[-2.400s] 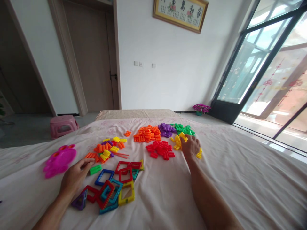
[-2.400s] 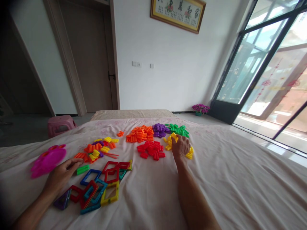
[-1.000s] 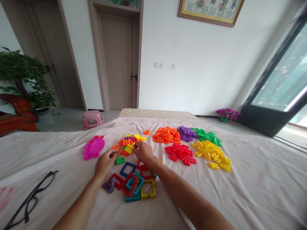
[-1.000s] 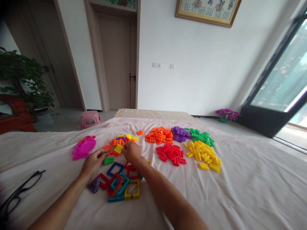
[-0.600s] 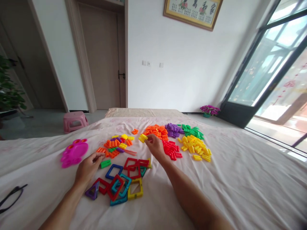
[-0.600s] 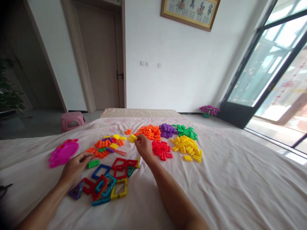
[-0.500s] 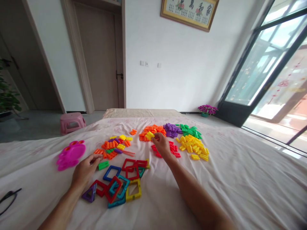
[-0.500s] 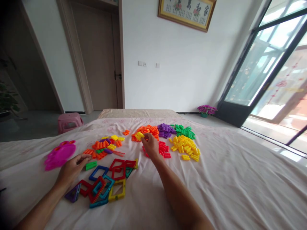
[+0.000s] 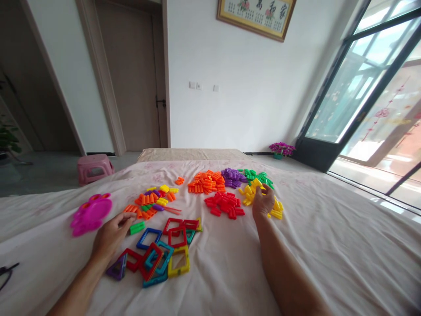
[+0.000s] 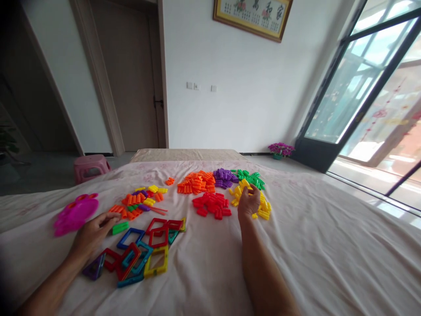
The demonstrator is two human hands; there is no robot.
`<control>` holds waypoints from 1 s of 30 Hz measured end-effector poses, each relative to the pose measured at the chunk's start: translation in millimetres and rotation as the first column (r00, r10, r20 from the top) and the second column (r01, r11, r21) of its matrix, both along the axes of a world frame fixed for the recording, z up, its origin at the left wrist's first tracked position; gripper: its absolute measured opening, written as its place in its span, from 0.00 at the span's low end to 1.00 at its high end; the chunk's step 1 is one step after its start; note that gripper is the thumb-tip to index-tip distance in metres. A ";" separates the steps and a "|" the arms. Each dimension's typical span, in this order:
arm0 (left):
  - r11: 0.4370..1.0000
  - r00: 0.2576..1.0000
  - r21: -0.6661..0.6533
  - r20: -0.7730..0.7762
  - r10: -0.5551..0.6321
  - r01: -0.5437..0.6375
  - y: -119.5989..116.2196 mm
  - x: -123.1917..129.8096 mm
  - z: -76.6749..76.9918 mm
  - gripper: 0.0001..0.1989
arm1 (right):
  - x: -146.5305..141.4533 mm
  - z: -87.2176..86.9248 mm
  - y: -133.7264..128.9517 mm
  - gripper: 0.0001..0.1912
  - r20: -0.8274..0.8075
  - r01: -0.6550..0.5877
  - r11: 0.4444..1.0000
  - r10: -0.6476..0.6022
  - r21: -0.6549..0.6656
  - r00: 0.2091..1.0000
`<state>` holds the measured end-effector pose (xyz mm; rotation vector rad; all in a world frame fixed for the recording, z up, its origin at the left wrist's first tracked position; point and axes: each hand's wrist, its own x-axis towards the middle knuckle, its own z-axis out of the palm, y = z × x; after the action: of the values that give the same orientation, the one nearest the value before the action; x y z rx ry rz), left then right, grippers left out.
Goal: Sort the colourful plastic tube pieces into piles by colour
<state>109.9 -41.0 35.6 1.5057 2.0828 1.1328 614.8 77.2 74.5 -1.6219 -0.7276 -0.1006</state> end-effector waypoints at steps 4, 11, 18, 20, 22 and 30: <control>1.000 0.999 0.023 0.032 -0.018 0.017 -0.2 1.5 0.1 0.18 | -10.6 -0.8 -1.1 0.24 -0.010 -0.051 0.997 0.051 0.052 0.999; 0.999 0.999 0.040 0.047 -0.003 0.001 0.0 2.8 -0.6 0.18 | -102.5 -3.2 -16.3 0.15 0.216 -0.633 0.768 0.636 -0.091 0.741; 0.998 0.998 0.064 0.070 -0.006 0.002 -0.2 5.0 2.4 0.18 | -198.3 3.2 -42.6 0.09 0.244 -0.814 0.321 0.943 -0.484 0.227; 0.998 0.997 0.056 0.073 -0.009 0.005 -0.4 5.3 3.5 0.18 | -221.3 6.3 -44.8 0.10 0.247 -0.781 0.268 0.957 -0.564 0.150; 0.999 0.997 0.052 0.076 -0.009 0.005 -0.7 5.3 4.4 0.19 | -242.7 9.1 -43.7 0.12 0.250 -0.739 0.246 0.962 -0.628 0.109; 0.998 0.998 0.064 0.065 -0.014 0.010 -1.7 4.1 3.6 0.19 | -294.1 10.2 -32.9 0.14 0.363 -0.491 0.345 0.930 -0.800 0.061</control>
<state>114.1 -42.7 39.2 1.4871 2.0102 1.2386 320.7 44.3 84.7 -1.3169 -2.5373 0.1601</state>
